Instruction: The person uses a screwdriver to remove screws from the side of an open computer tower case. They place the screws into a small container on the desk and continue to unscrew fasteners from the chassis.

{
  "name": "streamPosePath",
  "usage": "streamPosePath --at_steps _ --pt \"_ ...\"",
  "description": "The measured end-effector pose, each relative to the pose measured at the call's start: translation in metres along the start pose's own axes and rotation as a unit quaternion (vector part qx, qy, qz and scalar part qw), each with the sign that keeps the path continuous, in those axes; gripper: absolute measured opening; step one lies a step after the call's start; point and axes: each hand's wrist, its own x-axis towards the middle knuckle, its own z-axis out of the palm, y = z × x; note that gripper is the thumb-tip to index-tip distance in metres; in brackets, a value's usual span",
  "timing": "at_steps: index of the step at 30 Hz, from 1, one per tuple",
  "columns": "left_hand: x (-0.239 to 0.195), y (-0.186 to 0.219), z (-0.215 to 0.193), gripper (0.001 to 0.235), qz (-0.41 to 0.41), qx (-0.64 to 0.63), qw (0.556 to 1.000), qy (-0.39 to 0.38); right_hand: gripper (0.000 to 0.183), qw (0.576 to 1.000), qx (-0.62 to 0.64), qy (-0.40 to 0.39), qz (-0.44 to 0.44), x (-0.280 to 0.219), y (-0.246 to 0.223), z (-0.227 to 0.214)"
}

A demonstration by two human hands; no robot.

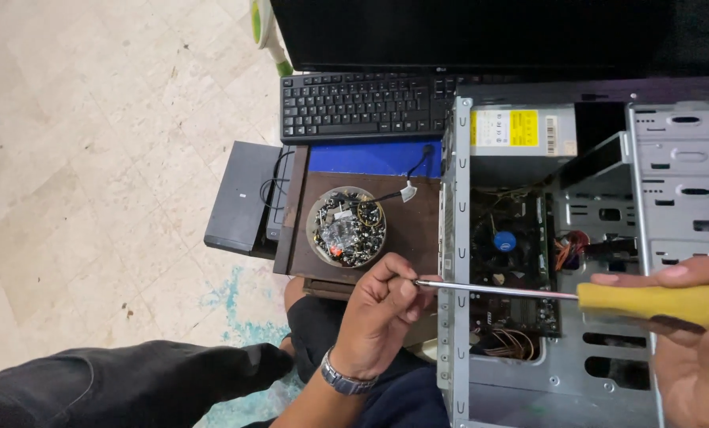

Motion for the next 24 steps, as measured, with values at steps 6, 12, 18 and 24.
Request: streamPosePath --at_steps 6,12,18,24 --pt "0.0 -0.004 -0.005 0.011 0.052 0.109 0.992 0.027 0.023 0.979 -0.054 0.035 -0.195 -0.009 -0.025 0.029" --pt "0.002 -0.007 -0.004 0.014 0.036 0.079 0.995 0.051 0.018 0.968 -0.086 -0.037 -0.232 -0.009 -0.033 0.019" --pt "0.008 0.009 0.007 0.012 -0.147 -0.102 0.983 0.033 0.021 0.972 -0.025 -0.087 -0.215 -0.045 -0.048 0.019" --pt "0.007 0.004 0.012 0.011 -0.095 0.06 0.992 0.057 0.023 0.971 -0.08 -0.038 -0.222 -0.003 -0.048 0.007"
